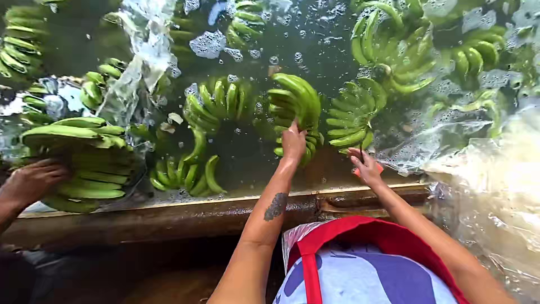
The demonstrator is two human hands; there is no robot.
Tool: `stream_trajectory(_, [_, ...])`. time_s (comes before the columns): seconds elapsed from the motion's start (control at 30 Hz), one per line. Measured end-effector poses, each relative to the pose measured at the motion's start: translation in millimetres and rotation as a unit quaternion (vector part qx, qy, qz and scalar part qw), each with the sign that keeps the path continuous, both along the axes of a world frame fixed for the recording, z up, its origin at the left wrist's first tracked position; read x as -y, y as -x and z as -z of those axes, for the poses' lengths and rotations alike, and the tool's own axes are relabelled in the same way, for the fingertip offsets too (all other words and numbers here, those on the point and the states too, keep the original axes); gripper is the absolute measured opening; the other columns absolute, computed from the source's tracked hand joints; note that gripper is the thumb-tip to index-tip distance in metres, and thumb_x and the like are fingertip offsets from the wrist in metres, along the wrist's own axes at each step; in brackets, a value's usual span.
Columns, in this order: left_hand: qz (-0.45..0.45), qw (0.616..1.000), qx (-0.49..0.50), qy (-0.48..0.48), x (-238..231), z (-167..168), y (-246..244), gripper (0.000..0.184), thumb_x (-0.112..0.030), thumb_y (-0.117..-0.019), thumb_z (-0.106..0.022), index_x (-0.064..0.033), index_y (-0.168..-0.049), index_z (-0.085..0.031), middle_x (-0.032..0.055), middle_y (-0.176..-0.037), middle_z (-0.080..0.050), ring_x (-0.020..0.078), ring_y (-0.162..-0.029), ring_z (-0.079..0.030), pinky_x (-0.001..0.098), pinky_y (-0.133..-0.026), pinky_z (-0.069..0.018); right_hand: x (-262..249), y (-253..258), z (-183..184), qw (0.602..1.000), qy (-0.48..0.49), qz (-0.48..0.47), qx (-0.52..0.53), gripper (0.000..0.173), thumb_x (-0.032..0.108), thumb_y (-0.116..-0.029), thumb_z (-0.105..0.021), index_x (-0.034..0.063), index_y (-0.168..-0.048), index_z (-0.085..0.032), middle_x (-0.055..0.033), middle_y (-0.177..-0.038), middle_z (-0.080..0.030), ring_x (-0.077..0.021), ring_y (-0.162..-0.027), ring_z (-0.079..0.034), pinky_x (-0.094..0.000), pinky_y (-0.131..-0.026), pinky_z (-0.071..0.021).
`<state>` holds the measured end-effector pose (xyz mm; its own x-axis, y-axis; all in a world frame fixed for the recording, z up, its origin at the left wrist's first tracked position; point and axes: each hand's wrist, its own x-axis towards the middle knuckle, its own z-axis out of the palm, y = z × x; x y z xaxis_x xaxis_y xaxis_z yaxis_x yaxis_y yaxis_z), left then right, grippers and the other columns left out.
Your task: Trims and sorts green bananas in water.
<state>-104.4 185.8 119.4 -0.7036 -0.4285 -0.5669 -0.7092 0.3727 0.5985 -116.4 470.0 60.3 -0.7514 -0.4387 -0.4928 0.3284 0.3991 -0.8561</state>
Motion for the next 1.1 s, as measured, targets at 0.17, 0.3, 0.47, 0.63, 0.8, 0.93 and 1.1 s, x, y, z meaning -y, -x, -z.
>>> stream_trajectory(0.17, [0.106,0.978,-0.13,0.121,-42,54,-61,0.043,-0.005,-0.1052,-0.047,-0.0107,-0.147,-0.056,0.0159,-0.145,-0.059,0.0379,-0.126,-0.062,0.058,-0.105,-0.0495,87,1,24,0.954,0.054,0.24,0.173,0.049,0.022,-0.1089,-0.049,0.0081,-0.154,-0.036,-0.0148,-0.132,-0.058,-0.023,-0.106,-0.066,-0.0419,-0.091,-0.0585])
stream_trajectory(0.3, [-0.222,0.96,-0.165,0.048,-35,78,-109,0.084,-0.021,-0.0894,-0.076,0.0062,-0.156,-0.031,0.0303,-0.164,-0.02,0.0413,-0.154,-0.019,0.0539,-0.126,-0.0207,94,7,54,0.904,0.053,0.35,0.241,0.053,0.028,-0.11,-0.049,0.011,-0.156,-0.03,-0.0189,-0.146,-0.05,-0.0303,-0.114,-0.065,-0.0455,-0.09,-0.0598])
stream_trajectory(0.47, [-0.547,0.769,-0.043,-0.329,-39,130,-91,0.08,-0.034,-0.1023,-0.063,-0.0269,-0.162,-0.01,0.0239,-0.153,-0.042,0.0453,-0.124,-0.057,0.0653,-0.087,-0.0556,65,30,36,0.942,0.035,0.226,0.244,0.051,0.03,-0.1119,-0.043,0.0171,-0.16,-0.03,-0.0173,-0.144,-0.056,-0.0297,-0.111,-0.07,-0.0439,-0.09,-0.0609])
stream_trajectory(0.63, [-0.573,0.723,-0.029,-0.384,-38,142,-60,0.058,-0.032,-0.1011,-0.065,-0.0069,-0.149,-0.043,0.0186,-0.139,-0.059,0.0324,-0.122,-0.062,0.0539,-0.098,-0.0551,42,54,5,0.977,-0.187,-0.035,0.093,0.044,0.029,-0.1065,-0.056,0.0089,-0.145,-0.049,-0.0146,-0.1,-0.069,-0.0238,-0.069,-0.062,-0.0425,-0.062,-0.0535])
stream_trajectory(0.8, [-0.562,0.722,-0.019,-0.403,-28,90,-40,0.062,-0.014,-0.0979,-0.067,-0.0096,-0.152,-0.037,0.0197,-0.14,-0.056,0.0339,-0.123,-0.061,0.0528,-0.096,-0.0569,45,63,3,0.934,-0.286,-0.198,0.076,0.04,0.026,-0.1038,-0.06,0.0017,-0.135,-0.06,-0.0263,-0.119,-0.067,-0.0426,-0.111,-0.065,-0.0635,-0.097,-0.0494])
stream_trajectory(0.93, [-0.582,0.709,0.016,-0.397,-25,64,-35,0.06,-0.013,-0.0964,-0.068,-0.0105,-0.149,-0.04,0.0194,-0.14,-0.056,0.0346,-0.123,-0.061,0.0528,-0.095,-0.0573,58,68,4,0.94,-0.284,-0.178,0.066,0.033,0.024,-0.1053,-0.057,0.0014,-0.128,-0.063,-0.0231,-0.113,-0.068,-0.0377,-0.106,-0.066,-0.0588,-0.094,-0.0507])
stream_trajectory(1.1, [-0.589,0.705,0.024,-0.395,-36,53,-44,0.065,-0.012,-0.0958,-0.068,-0.0119,-0.152,-0.036,0.0199,-0.143,-0.054,0.0357,-0.125,-0.06,0.0536,-0.095,-0.0572,68,67,-4,0.937,-0.311,-0.146,0.058,0.033,0.024,-0.1031,-0.061,0.0028,-0.129,-0.062,-0.0234,-0.114,-0.068,-0.0399,-0.105,-0.067,-0.0613,-0.091,-0.0515])
